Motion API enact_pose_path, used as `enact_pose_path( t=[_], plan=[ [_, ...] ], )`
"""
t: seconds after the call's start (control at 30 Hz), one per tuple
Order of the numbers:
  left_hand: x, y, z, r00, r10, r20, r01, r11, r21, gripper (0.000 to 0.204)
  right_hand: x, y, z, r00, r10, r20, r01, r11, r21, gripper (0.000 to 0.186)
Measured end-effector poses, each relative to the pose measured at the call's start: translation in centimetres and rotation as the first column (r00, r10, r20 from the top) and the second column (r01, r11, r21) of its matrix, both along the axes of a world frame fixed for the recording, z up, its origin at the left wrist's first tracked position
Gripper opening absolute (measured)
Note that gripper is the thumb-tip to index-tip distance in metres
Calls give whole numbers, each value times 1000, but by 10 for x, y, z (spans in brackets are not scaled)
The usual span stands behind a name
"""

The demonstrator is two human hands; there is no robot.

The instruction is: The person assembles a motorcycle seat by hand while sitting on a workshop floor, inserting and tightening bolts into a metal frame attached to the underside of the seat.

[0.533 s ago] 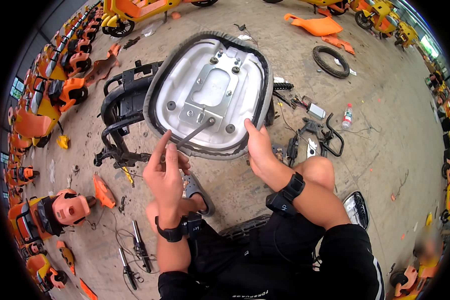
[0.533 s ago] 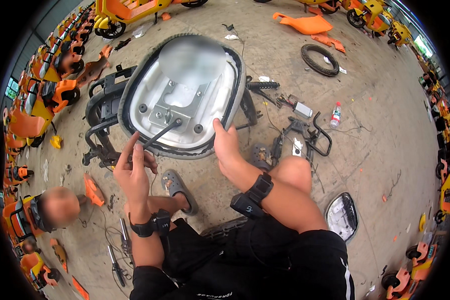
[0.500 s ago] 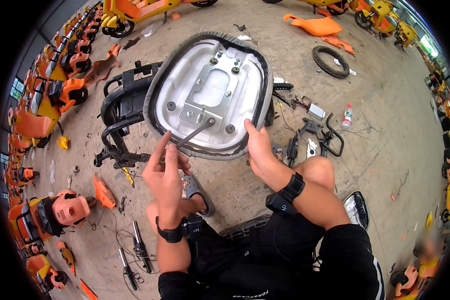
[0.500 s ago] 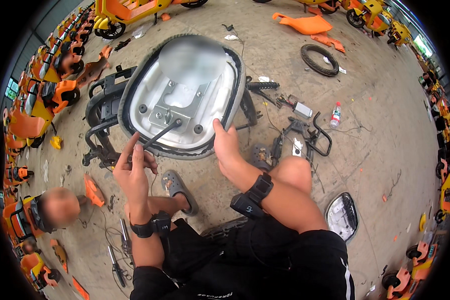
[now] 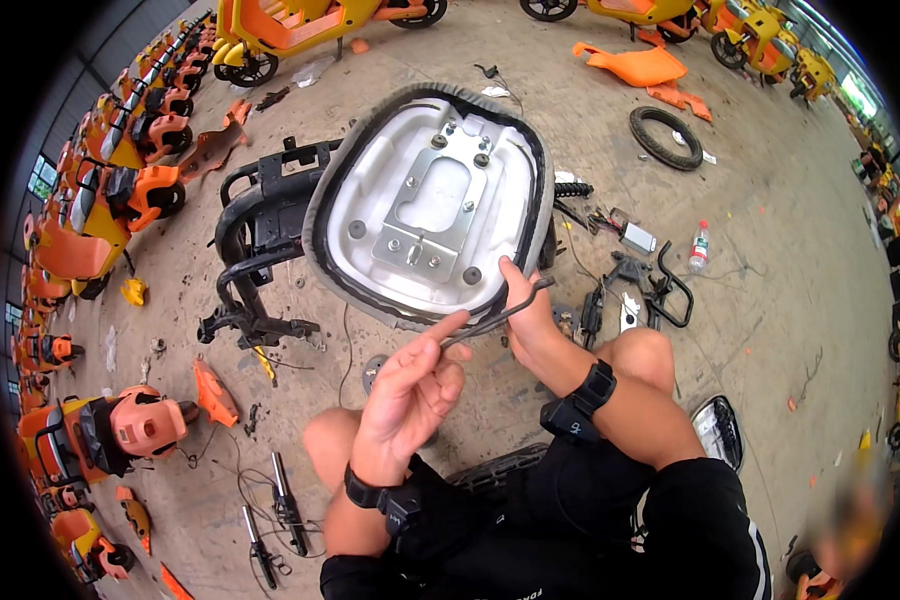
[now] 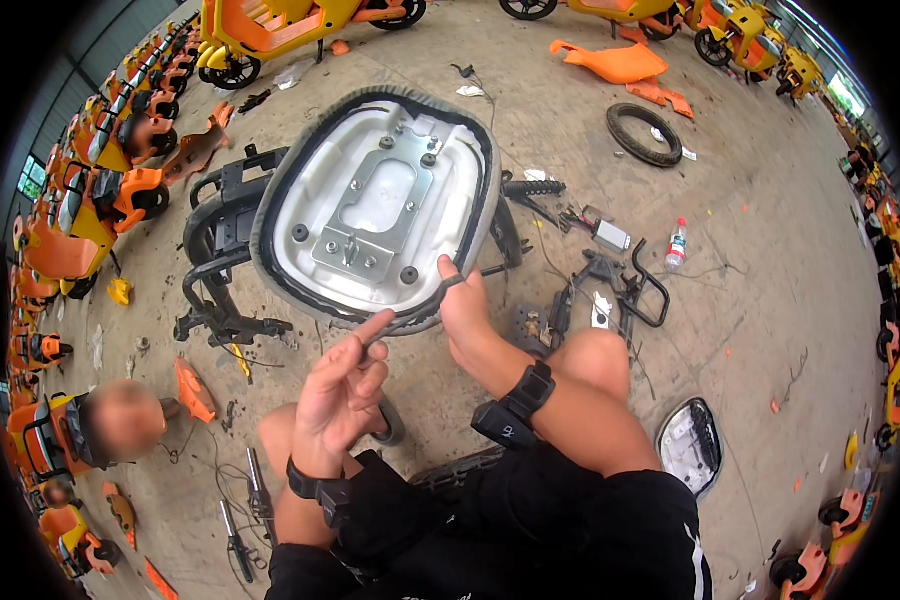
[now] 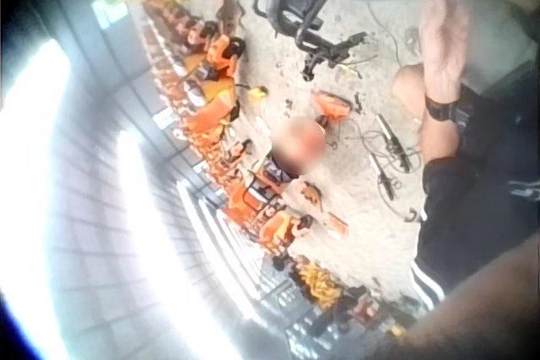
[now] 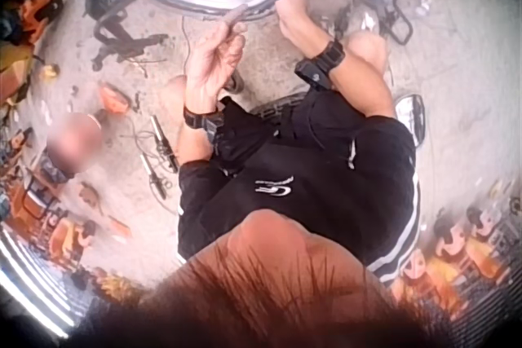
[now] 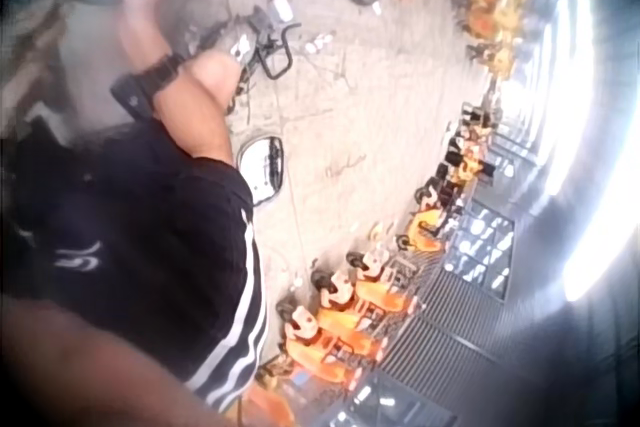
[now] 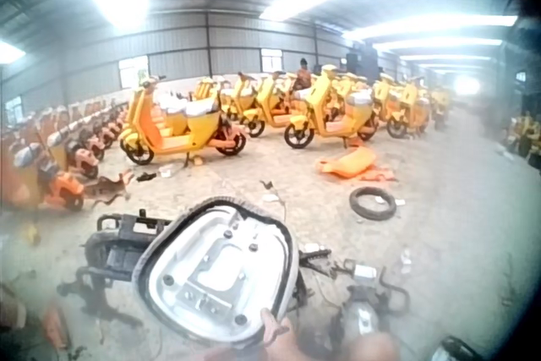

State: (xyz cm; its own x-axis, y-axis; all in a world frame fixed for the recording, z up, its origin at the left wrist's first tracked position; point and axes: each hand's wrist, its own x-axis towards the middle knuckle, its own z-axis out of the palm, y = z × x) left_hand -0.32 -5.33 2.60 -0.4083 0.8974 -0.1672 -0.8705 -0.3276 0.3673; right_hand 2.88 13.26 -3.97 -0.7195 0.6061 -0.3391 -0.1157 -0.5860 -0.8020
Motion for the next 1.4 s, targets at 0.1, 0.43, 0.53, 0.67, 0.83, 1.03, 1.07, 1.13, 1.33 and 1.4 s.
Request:
enact_pose_path(
  t=[0.1, 0.43, 0.53, 0.67, 0.83, 1.03, 1.07, 1.13, 1.33, 1.4],
  plan=[
    [7, 4, 1, 1000, -19, -21, 19, 1000, 14, 50, 0, 0, 1, 1000, 15, 23, -15, 1000, 0, 47],
    [11, 12, 1, 856, -79, -512, -36, 977, -212, 35, 1, 0, 2, 999, -24, 35, 23, 1000, 18, 41],
    [12, 13, -7, 850, -50, -525, -89, 968, -235, 27, 1, -2, 5, 999, -18, 29, 17, 1000, 15, 41],
    [17, 19, -5, 803, -40, -594, -184, 933, -311, 21, 1, 1, -2, 999, -24, 32, 23, 999, 23, 42],
    [19, 17, -4, 886, -22, -463, -112, 959, -259, 23, 0, -1, 2, 998, -24, 55, 23, 1000, 19, 45],
    [20, 21, -9, 904, 51, -425, -200, 928, -314, 30, 1, -2, 1, 998, -34, 56, 33, 999, 12, 49],
    [21, 21, -10, 893, 80, -442, -240, 916, -320, 28, 1, -2, 3, 997, -33, 63, 32, 999, 12, 49],
    [22, 23, -9, 870, 122, -477, -297, 903, -309, 24, 1, -2, 5, 997, -27, 71, 27, 1000, 15, 49],
    [22, 21, -14, 834, 135, -535, -299, 925, -232, 21, 0, -2, 6, 999, -6, 54, 5, 1000, 16, 49],
    [24, 25, -11, 803, 137, -581, -348, 898, -270, 26, 1, -3, 9, 999, -4, 53, 3, 1000, 18, 49]
  ],
)
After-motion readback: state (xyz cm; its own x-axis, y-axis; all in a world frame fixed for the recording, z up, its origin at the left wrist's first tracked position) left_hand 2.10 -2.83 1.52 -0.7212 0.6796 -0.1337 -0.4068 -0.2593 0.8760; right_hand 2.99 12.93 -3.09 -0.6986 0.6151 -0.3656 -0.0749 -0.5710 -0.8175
